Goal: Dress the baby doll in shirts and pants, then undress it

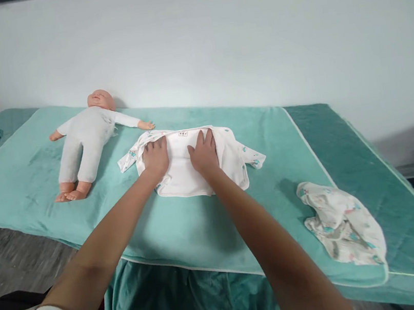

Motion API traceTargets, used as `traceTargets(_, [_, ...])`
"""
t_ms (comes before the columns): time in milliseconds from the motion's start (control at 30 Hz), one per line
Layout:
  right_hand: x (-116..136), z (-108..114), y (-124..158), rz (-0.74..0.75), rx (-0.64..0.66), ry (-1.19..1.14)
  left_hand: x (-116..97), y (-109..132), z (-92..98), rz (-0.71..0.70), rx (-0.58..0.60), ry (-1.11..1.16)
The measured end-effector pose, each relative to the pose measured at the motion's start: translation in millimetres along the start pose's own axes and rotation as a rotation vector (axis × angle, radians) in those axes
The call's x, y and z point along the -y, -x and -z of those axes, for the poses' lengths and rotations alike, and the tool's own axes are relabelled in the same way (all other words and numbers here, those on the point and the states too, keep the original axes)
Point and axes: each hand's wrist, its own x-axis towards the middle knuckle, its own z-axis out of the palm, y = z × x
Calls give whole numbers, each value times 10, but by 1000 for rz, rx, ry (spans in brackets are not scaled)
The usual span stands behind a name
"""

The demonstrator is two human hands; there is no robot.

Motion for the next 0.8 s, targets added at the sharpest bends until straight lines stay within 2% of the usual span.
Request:
traceTargets(333, [-109,-60,-194,34,13,44,81,-260,-88,-18,42,-12])
traceTargets(600, [-130,-75,-252,16,92,96,84,-231,-66,-33,106,-12])
traceTargets(800, [-57,-26,-215,10,122,142,-53,-265,-63,-24,149,-34])
